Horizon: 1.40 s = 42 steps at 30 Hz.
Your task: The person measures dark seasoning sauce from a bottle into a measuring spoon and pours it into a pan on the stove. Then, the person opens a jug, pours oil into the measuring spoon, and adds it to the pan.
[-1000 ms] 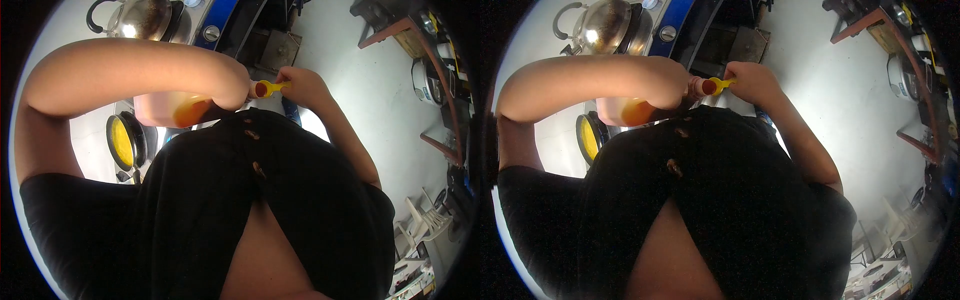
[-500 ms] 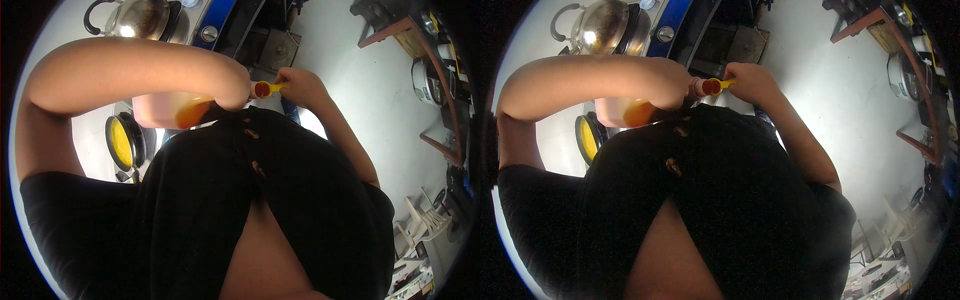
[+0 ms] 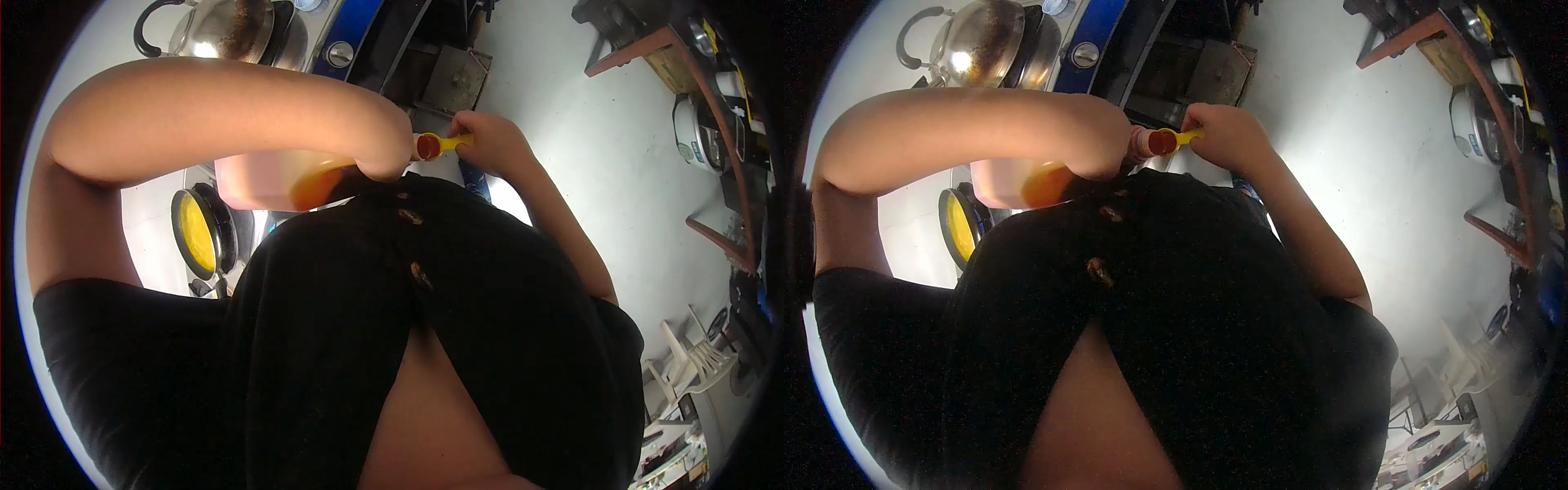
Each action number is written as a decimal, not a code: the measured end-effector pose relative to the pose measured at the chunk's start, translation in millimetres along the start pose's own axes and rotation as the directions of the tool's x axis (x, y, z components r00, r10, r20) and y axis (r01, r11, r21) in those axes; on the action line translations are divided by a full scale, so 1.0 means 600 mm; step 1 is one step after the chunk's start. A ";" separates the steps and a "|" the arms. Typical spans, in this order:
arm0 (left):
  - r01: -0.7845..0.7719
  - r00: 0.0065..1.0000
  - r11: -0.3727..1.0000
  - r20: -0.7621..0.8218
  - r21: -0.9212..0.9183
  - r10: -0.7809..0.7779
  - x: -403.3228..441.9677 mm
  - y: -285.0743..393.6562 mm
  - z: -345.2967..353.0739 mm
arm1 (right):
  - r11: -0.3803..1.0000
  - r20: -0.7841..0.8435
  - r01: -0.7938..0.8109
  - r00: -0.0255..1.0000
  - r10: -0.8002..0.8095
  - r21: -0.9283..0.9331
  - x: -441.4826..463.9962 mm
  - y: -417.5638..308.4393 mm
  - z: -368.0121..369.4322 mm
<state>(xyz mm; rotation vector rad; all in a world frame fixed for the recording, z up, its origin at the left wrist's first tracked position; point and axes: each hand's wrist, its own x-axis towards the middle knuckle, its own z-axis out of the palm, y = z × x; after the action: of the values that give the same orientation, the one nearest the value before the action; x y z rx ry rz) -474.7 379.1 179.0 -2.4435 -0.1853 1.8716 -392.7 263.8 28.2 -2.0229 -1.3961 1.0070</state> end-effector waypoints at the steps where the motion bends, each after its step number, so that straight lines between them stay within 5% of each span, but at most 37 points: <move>1: -0.003 1.000 1.000 -0.010 0.008 0.003 0.001 0.001 0.000 | 1.000 0.003 -0.001 1.000 0.001 -0.005 0.000 0.000 -0.001; 17: -0.017 0.999 0.999 -0.034 -0.051 0.016 -0.033 -0.030 0.008 | 0.997 -0.014 0.048 0.999 -0.047 0.056 0.000 -0.007 -0.021; 20: 0.010 0.993 0.954 -0.113 -0.299 -0.046 -0.046 -0.051 0.025 | 0.997 -0.011 0.048 0.999 -0.047 0.060 0.000 -0.024 -0.032; 23: -0.005 0.999 0.995 -0.040 -0.099 0.001 -0.050 -0.068 0.036 | 0.993 -0.001 0.089 0.996 -0.089 0.079 0.005 -0.038 -0.039; 26: 0.075 0.992 0.975 -0.089 -0.208 -0.095 -0.079 -0.081 0.042 | 0.986 -0.031 0.152 0.988 -0.150 0.074 0.010 -0.053 -0.042; 29: 0.030 0.988 0.973 -0.141 -0.227 -0.064 -0.091 -0.101 0.063 | 0.989 -0.023 0.142 0.990 -0.141 0.051 0.014 -0.076 -0.057; 32: -0.058 0.949 0.890 -0.302 -0.452 -0.092 -0.101 -0.113 0.091 | 0.975 -0.055 0.211 0.977 -0.208 0.061 0.022 -0.081 -0.062; 34: -0.108 0.933 0.957 -0.361 -0.270 0.004 -0.105 -0.124 0.107 | 0.976 -0.040 0.211 0.977 -0.209 0.047 0.022 -0.094 -0.070; 42: -0.198 0.870 0.951 -0.490 -0.239 0.058 -0.106 -0.150 0.147 | 0.961 0.008 0.274 0.962 -0.274 0.032 0.022 -0.114 -0.070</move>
<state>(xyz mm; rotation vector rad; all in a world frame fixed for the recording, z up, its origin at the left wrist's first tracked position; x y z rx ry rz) -581.3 457.8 227.7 -3.0971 -0.2825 1.2817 -395.9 301.7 100.1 -1.7425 -1.6039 0.9133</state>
